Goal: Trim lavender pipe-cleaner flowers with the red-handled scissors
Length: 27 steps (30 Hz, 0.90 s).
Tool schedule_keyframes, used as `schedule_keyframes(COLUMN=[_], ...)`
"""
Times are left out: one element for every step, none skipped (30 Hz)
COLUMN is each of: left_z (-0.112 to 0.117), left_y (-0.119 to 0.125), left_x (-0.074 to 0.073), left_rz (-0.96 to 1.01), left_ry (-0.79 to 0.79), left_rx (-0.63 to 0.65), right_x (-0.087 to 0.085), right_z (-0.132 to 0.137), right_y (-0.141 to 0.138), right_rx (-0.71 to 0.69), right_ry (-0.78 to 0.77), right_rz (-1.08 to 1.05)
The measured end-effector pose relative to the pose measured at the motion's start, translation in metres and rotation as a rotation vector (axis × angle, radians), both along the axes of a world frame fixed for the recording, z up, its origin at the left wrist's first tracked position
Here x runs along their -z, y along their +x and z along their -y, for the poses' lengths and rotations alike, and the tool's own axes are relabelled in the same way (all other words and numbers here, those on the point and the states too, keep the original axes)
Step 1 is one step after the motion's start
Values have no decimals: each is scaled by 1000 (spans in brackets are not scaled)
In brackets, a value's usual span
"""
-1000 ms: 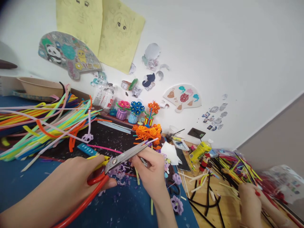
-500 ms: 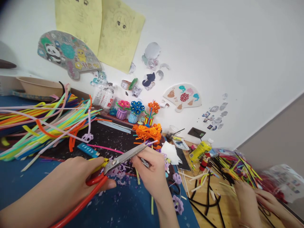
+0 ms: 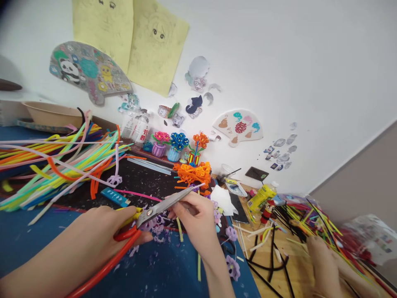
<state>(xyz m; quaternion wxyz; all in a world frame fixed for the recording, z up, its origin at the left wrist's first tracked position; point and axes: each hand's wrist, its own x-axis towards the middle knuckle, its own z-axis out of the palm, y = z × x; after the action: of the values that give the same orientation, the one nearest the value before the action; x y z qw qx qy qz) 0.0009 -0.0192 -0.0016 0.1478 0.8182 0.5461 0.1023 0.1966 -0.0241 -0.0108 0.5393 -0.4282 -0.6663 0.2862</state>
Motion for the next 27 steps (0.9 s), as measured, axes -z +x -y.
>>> schedule_keyframes(left_z=[0, 0, 1, 1, 1, 1, 1, 1, 1, 1, 1, 1, 1, 2, 2, 2, 2, 2, 1, 1, 0, 0, 0, 0, 0, 0, 1], left_y=[0, 0, 0, 0, 1, 1, 1, 2, 2, 2, 3, 3, 2, 2, 2, 1, 0, 0, -1, -2, -3, -3, -4, -4, -4, -3, -3], left_x=[0, 0, 0, 1, 1, 2, 2, 3, 3, 4, 4, 5, 5, 5, 4, 3, 2, 1, -1, -2, -3, -3, -4, -4, -4, -4, -4], left_rz=[3, 8, 13, 16, 22, 29, 35, 40, 45, 51, 58, 69, 82, 101, 122, 147, 172, 193, 208, 217, 223, 226, 233, 242, 252, 266, 281], left_ry=[1, 3, 7, 12, 14, 13, 11, 8, 4, -1, -7, -10, -10, 1, 16, 34, 51, 69, 83, 94, 102, 104, 107, 113, 124, 141, 155], left_rx=[1, 2, -1, -6, -8, -6, -5, -8, -11, -15, -18, -21, -25, -32, -47, -67, -87, -110, -132, -153, -171, -182, -188, -185, -181, -175, -168], right_x=[0, 0, 0, 0, 0, 0, 1, 1, 2, 3, 4, 5, 6, 7, 8, 9, 9, 10, 11, 12, 12, 13, 14, 15, 16, 16, 17], right_z=[0, -1, -1, -1, -1, -1, -1, -1, -1, -2, -2, -3, -4, -5, -6, -8, -9, -10, -11, -12, -13, -14, -14, -14, -14, -14, -14], right_y=[0, -1, -1, -2, -3, -4, -5, -6, -7, -8, -8, -9, -9, -8, -8, -7, -7, -6, -6, -6, -6, -6, -7, -8, -9, -10, -11], right_rx=[-5, -7, -6, 0, 7, 16, 26, 36, 48, 57, 65, 70, 70, 67, 65, 65, 66, 67, 65, 60, 52, 44, 38, 38, 44, 52, 56], right_ry=[-21, -37, -49, -58, -64, -66, -66, -64, -61, -57, -51, -42, -32, -21, -8, 5, 19, 33, 48, 62, 74, 80, 80, 74, 65, 53, 39], right_rz=[-25, -40, -50, -58, -67, -76, -83, -91, -101, -113, -128, -146, -166, -184, -199, -210, -218, -224, -229, -235, -241, -246, -251, -258, -268, -281, -298])
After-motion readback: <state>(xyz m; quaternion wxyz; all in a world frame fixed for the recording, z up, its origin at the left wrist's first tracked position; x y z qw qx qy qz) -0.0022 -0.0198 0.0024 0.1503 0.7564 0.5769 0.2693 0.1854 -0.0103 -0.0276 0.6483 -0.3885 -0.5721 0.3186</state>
